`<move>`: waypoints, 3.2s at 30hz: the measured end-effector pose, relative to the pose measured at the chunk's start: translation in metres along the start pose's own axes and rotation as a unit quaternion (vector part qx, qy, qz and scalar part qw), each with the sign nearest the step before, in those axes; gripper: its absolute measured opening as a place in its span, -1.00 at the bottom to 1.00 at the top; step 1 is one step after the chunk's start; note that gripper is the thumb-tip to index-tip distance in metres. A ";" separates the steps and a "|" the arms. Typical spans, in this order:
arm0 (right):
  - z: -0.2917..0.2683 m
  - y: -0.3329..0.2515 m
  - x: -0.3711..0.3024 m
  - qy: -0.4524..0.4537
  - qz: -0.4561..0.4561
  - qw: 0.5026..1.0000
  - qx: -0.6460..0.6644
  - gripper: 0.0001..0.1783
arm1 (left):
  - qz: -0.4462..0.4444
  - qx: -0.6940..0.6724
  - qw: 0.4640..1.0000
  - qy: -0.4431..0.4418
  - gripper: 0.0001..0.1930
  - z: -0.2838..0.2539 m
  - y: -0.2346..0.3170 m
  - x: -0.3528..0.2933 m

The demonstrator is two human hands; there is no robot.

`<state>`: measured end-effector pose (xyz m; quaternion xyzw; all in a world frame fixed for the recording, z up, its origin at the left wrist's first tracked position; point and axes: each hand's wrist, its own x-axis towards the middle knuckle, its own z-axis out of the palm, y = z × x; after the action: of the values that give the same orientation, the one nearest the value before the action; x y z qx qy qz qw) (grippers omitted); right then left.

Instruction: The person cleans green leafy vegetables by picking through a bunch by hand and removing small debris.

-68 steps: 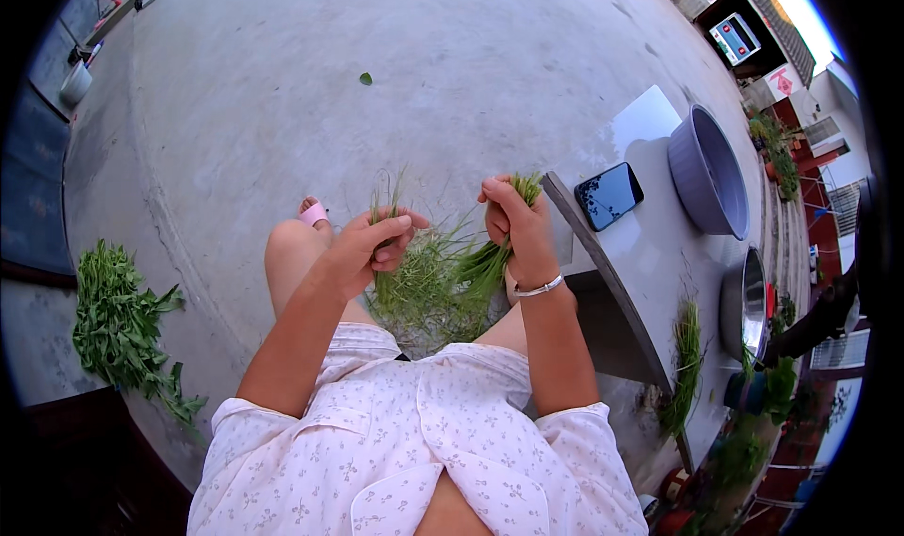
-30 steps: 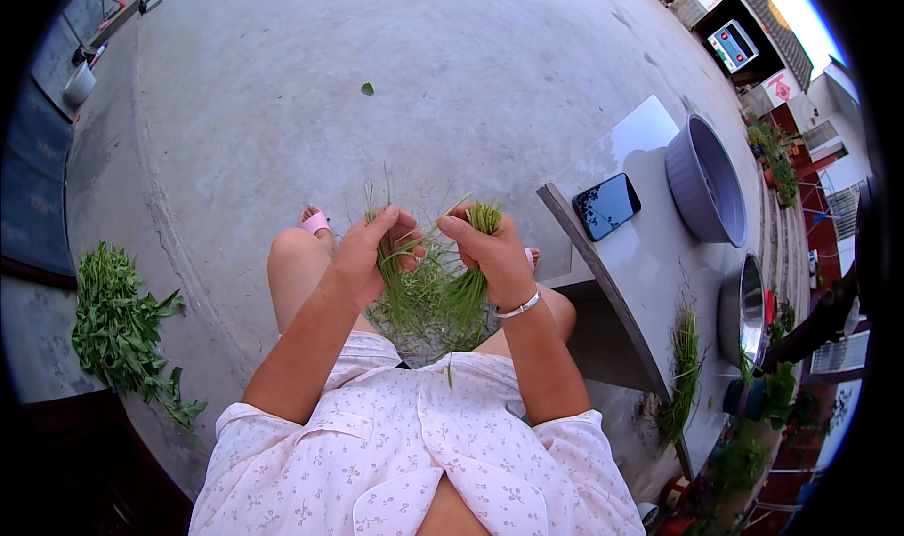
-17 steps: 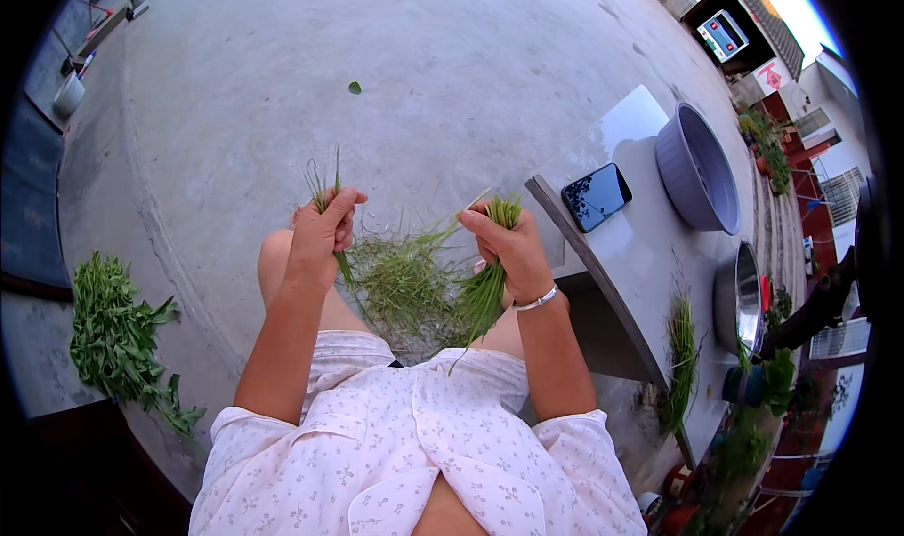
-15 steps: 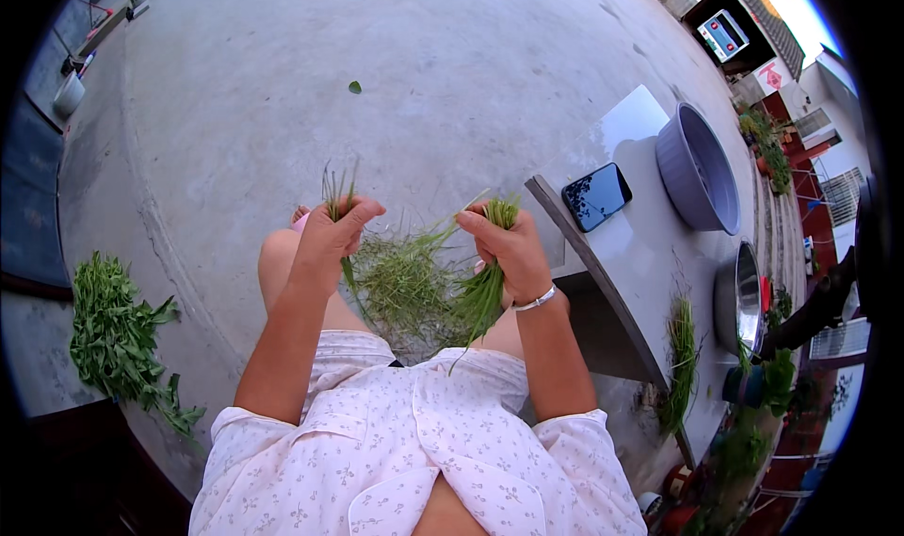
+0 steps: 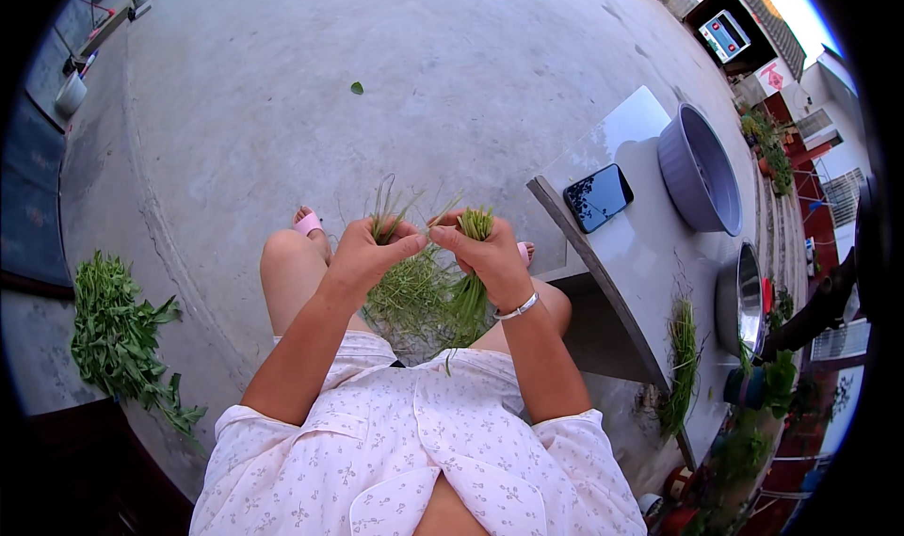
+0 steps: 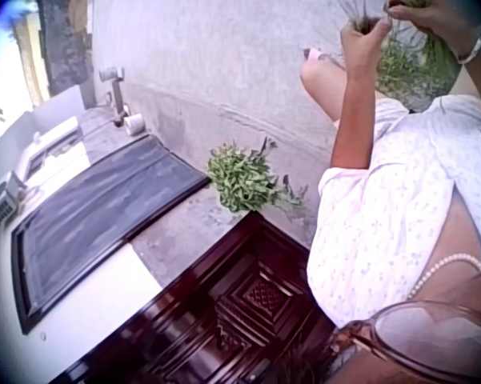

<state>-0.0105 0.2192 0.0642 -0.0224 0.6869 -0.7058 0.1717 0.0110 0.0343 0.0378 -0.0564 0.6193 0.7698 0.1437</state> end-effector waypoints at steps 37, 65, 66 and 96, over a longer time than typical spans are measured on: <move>-0.005 0.013 0.004 0.067 -0.083 0.979 -0.172 -0.76 | -0.042 -0.032 0.998 -0.025 -0.83 -0.007 0.003 -0.003; -0.047 -0.011 0.007 0.171 -0.073 0.977 -0.102 -0.78 | -0.048 -0.018 0.998 -0.021 -0.87 -0.020 -0.004 -0.013; -0.048 -0.010 0.007 0.146 -0.073 0.958 -0.234 -0.77 | -0.052 -0.029 0.998 -0.029 -0.87 -0.020 -0.003 -0.013; 0.001 0.012 0.013 0.171 -0.267 0.900 -0.299 -0.88 | -0.131 -0.228 0.960 -0.094 -0.87 -0.019 -0.002 -0.007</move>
<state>-0.0199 0.2145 0.0494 -0.1340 0.8526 -0.4796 -0.1582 0.0168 0.0152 0.0332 -0.0961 0.3988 0.8666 0.2841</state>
